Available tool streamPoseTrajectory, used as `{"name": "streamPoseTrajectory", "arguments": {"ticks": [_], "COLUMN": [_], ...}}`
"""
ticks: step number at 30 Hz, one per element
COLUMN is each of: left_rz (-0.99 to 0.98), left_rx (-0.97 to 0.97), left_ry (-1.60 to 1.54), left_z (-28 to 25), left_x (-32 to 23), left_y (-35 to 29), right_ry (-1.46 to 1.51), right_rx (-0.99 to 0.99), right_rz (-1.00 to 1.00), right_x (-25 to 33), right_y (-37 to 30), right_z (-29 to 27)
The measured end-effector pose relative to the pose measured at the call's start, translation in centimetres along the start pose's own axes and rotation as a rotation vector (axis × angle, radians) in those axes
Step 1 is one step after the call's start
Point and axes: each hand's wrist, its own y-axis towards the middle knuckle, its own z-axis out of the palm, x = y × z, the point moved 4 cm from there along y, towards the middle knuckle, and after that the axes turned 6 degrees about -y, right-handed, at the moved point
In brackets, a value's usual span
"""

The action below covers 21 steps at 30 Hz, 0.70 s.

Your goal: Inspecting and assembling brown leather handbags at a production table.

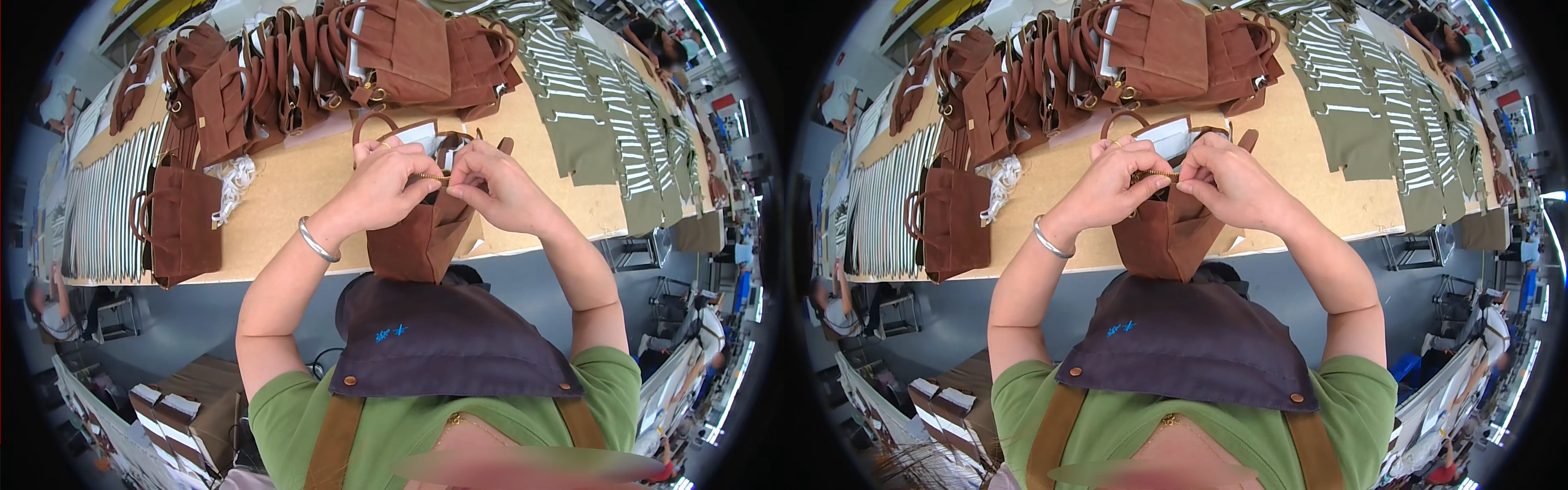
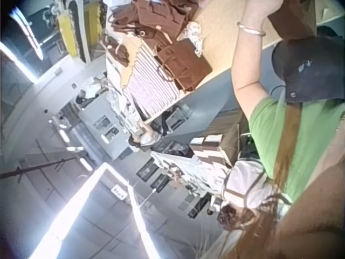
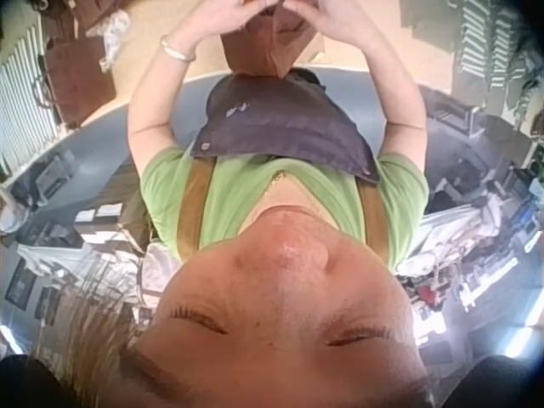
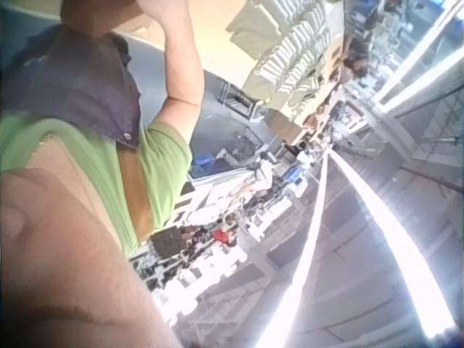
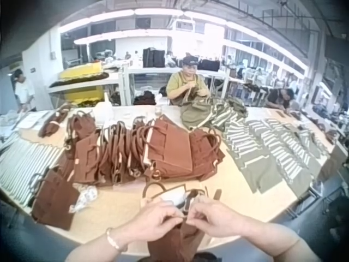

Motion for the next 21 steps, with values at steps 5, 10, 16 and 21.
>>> {"name": "streamPoseTrajectory", "arguments": {"ticks": [5,10,16,21], "left_rz": [0.033,0.026,0.055,0.097], "left_rx": [-0.017,-0.016,-0.013,-0.054], "left_ry": [0.058,0.062,0.078,0.101], "left_z": [-0.2,-0.2,-0.4,-0.5], "left_x": [-0.4,-0.3,-0.9,-1.2], "left_y": [0.0,-0.1,-0.2,-0.5], "right_ry": [0.003,0.005,-0.013,-0.023], "right_rx": [0.036,0.028,0.017,0.029], "right_rz": [-0.065,-0.113,-0.056,-0.048], "right_x": [-0.3,-0.4,-0.2,0.1], "right_y": [0.0,0.1,0.0,-0.1], "right_z": [-0.1,-0.1,0.1,0.2]}}
